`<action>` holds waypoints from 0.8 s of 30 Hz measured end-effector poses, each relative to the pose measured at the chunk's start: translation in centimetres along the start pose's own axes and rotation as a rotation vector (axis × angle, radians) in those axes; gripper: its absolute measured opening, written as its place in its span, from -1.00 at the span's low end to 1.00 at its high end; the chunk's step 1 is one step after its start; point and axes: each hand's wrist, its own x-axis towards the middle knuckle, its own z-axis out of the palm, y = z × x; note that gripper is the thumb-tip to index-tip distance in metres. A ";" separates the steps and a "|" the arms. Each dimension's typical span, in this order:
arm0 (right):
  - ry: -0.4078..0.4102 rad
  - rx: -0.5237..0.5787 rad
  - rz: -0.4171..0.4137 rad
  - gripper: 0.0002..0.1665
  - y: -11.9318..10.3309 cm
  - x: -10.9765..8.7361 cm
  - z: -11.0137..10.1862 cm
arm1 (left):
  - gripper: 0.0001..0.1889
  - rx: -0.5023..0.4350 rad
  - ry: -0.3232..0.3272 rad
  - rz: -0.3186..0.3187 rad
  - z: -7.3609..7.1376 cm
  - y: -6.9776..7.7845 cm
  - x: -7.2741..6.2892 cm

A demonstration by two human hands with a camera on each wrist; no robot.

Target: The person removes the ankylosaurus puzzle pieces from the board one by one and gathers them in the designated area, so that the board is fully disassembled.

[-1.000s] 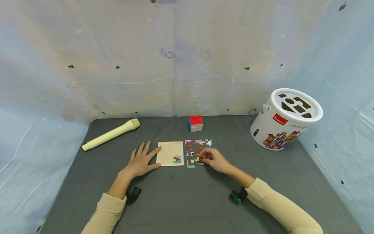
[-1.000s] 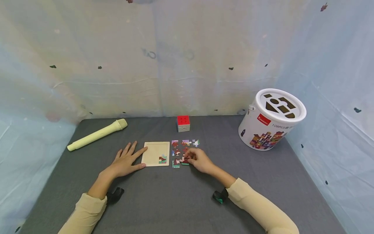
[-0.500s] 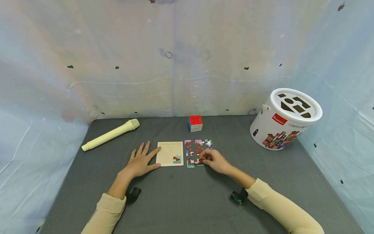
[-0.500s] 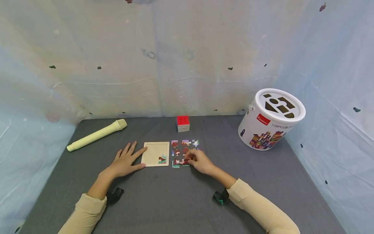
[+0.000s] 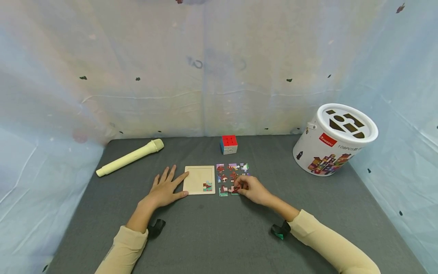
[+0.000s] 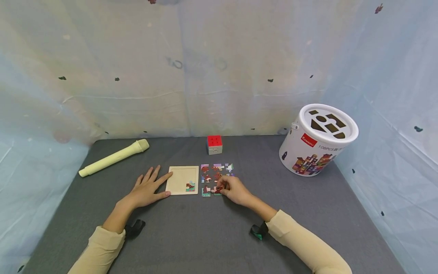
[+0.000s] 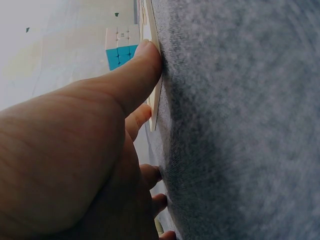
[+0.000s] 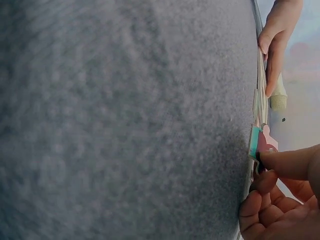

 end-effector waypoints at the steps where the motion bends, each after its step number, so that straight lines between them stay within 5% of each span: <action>1: 0.000 -0.006 -0.002 -0.85 0.0 0.0 0.0 | -0.19 0.001 0.000 0.001 0.0 0.0 0.0; 24: 0.007 -0.127 -0.074 -0.70 -0.5 -0.2 0.2 | -0.19 0.001 0.007 0.005 0.1 -0.1 -0.1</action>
